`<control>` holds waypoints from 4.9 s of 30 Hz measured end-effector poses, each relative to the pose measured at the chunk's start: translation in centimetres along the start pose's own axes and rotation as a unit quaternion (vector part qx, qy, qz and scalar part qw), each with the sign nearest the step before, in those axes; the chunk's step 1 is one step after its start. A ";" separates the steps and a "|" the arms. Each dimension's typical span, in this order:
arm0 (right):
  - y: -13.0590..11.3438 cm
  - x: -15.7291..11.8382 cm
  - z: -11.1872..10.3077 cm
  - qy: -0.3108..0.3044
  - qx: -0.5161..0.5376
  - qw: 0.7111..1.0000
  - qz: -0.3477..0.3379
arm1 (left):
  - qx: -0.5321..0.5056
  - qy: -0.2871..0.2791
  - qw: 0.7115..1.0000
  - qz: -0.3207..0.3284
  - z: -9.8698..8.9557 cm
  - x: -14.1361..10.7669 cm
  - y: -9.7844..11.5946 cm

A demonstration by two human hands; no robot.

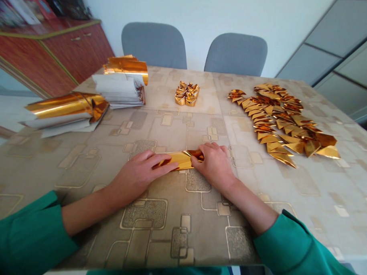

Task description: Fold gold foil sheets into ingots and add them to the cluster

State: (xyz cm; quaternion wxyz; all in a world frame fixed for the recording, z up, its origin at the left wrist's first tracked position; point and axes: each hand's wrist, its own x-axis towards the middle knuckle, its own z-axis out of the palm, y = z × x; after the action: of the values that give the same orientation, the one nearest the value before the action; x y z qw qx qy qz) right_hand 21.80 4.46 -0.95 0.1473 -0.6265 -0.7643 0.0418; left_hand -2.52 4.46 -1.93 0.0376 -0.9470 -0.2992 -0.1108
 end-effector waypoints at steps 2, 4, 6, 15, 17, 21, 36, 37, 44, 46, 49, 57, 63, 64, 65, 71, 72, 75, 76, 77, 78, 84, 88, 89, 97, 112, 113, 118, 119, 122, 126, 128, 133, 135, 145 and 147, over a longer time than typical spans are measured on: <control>-0.1 0.0 0.0 -0.002 -0.002 1.000 0.004 | 0.006 -0.004 1.000 0.006 0.0 -0.2 0.1; -0.2 0.0 0.0 -0.003 -0.012 1.000 0.004 | 0.012 -0.002 1.000 0.014 -0.1 -0.3 0.3; -0.2 -0.1 -0.1 -0.004 -0.021 1.000 0.005 | 0.020 0.005 1.000 0.023 -0.2 -0.4 0.5; -0.4 -0.1 -0.2 -0.015 -0.018 1.000 0.018 | 0.011 0.005 0.998 0.057 -0.1 -0.5 0.8; -0.4 -0.2 -0.2 -0.011 -0.018 1.000 0.017 | -0.013 -0.002 0.999 0.050 0.1 -0.6 0.9; -0.3 -0.2 -0.1 -0.005 -0.006 1.000 0.010 | -0.052 -0.027 0.997 0.042 0.1 -1.0 1.1; -0.2 -0.4 0.0 0.003 -0.004 1.000 -0.001 | -0.061 -0.056 0.996 0.014 0.1 -1.3 1.2; -0.3 -0.3 0.0 0.002 -0.009 1.000 0.001 | -0.062 -0.055 0.996 0.014 0.1 -1.2 1.2; 0.0 -0.3 0.0 0.014 -0.018 1.000 0.012 | -0.071 -0.049 0.996 0.019 -0.2 -0.9 1.0; -0.1 -0.7 -0.3 0.061 -0.026 0.997 -0.025 | -0.070 -0.047 0.996 0.021 -0.3 -0.8 1.0; -1.0 -1.9 -0.7 0.106 -0.054 0.982 -0.148 | -0.064 -0.045 0.997 0.023 -0.2 -0.8 1.0; -1.7 -4.9 -0.9 0.064 -0.099 0.964 -0.237 | -0.048 -0.051 0.997 0.024 -0.2 -0.8 0.8; -0.1 -5.7 -1.2 0.079 -0.086 0.973 -0.200 | -0.025 -0.058 0.996 0.057 -0.4 -0.9 0.1; -0.1 -5.7 -1.2 0.079 -0.081 0.973 -0.200 | -0.020 -0.059 0.996 0.063 -0.5 -1.0 -0.1; -0.1 -5.7 -1.2 0.078 -0.077 0.974 -0.200 | -0.015 -0.061 0.996 0.066 -0.6 -1.2 -0.3; 0.1 -5.5 -1.0 0.077 -0.036 0.975 -0.205 | 0.012 -0.068 0.997 0.046 -1.2 -4.1 -1.7; 0.3 -5.5 -1.0 0.078 -0.029 0.975 -0.208 | 0.011 -0.065 0.997 0.042 -1.3 -4.6 -1.9; 0.7 -5.6 -0.9 0.087 -0.021 0.972 -0.219 | 0.011 -0.053 0.998 0.032 -1.6 -5.5 -2.1; 0.8 -5.7 -0.9 0.092 -0.024 0.970 -0.222 | 0.011 -0.049 0.998 0.030 -1.7 -5.5 -2.1; 0.9 -5.8 -0.9 0.098 -0.030 0.970 -0.222 | 0.012 -0.044 0.998 0.030 -1.8 -5.3 -2.0; 1.0 -5.9 -0.9 0.104 -0.037 0.969 -0.221 | 0.014 -0.040 0.999 0.032 -1.9 -5.1 -1.9; 1.5 -6.6 -1.5 0.114 -0.085 0.967 -0.210 | 0.023 -0.029 0.997 0.067 -1.8 -3.3 -1.4; 1.3 -6.7 -2.3 0.124 -0.104 0.970 -0.183 | 0.005 0.007 0.996 0.088 -1.6 -2.3 -1.5; 1.0 -6.5 -2.4 0.127 -0.105 0.970 -0.177 | 0.002 0.007 0.996 0.090 -1.7 -2.0 -1.4; -3.5 -4.5 -0.9 0.049 -0.077 0.956 -0.280 | 0.051 -0.047 0.997 0.043 -2.1 -0.4 0.9; 1.1 -6.6 -1.9 0.107 -0.102 0.969 -0.196 | 0.032 -0.022 0.996 0.085 -1.9 -2.8 -1.6; 1.3 -6.6 -2.0 0.109 -0.102 0.969 -0.197 | 0.029 -0.010 0.995 0.097 -1.8 -2.9 -1.8; 0.4 -5.8 -2.0 0.110 -0.060 0.975 -0.183 | 0.009 0.018 0.997 0.080 -1.3 -1.9 -1.7; -0.1 -5.5 -1.9 0.106 -0.038 0.976 -0.188 | 0.008 0.017 0.998 0.067 -1.3 -1.6 -1.5; -2.0 -4.3 -1.3 0.046 0.022 0.971 -0.232 | 0.007 0.015 0.999 0.044 -1.3 -1.1 -0.9; -4.2 -2.9 0.1 0.016 0.010 0.971 -0.238 | 0.007 0.036 0.999 0.009 -1.2 -1.1 -0.2; -4.6 -2.6 0.7 0.024 0.014 0.972 -0.231 | -0.018 0.051 0.998 -0.014 -1.3 -1.2 0.0; -4.4 -2.9 1.0 0.024 0.115 0.969 -0.217 | -0.132 0.028 0.990 -0.028 -1.6 -1.6 -0.6; -4.2 -3.1 0.8 0.010 0.136 0.968 -0.213 | -0.165 0.019 0.985 -0.036 -1.5 -1.7 -1.2; -3.8 -2.2 1.3 -0.003 0.195 0.969 -0.153 | -0.206 0.034 0.971 -0.117 -0.8 -1.6 -2.1; -3.7 -2.1 1.6 0.007 0.179 0.974 -0.135 | -0.202 0.032 0.972 -0.119 -0.8 -1.5 -2.3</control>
State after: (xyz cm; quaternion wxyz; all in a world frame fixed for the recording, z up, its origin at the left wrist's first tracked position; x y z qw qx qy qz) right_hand 18.21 1.79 -1.89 0.2665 -0.4811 -0.8209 0.1537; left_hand -5.19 5.35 -1.45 -0.1584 -0.8885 -0.3803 -0.2024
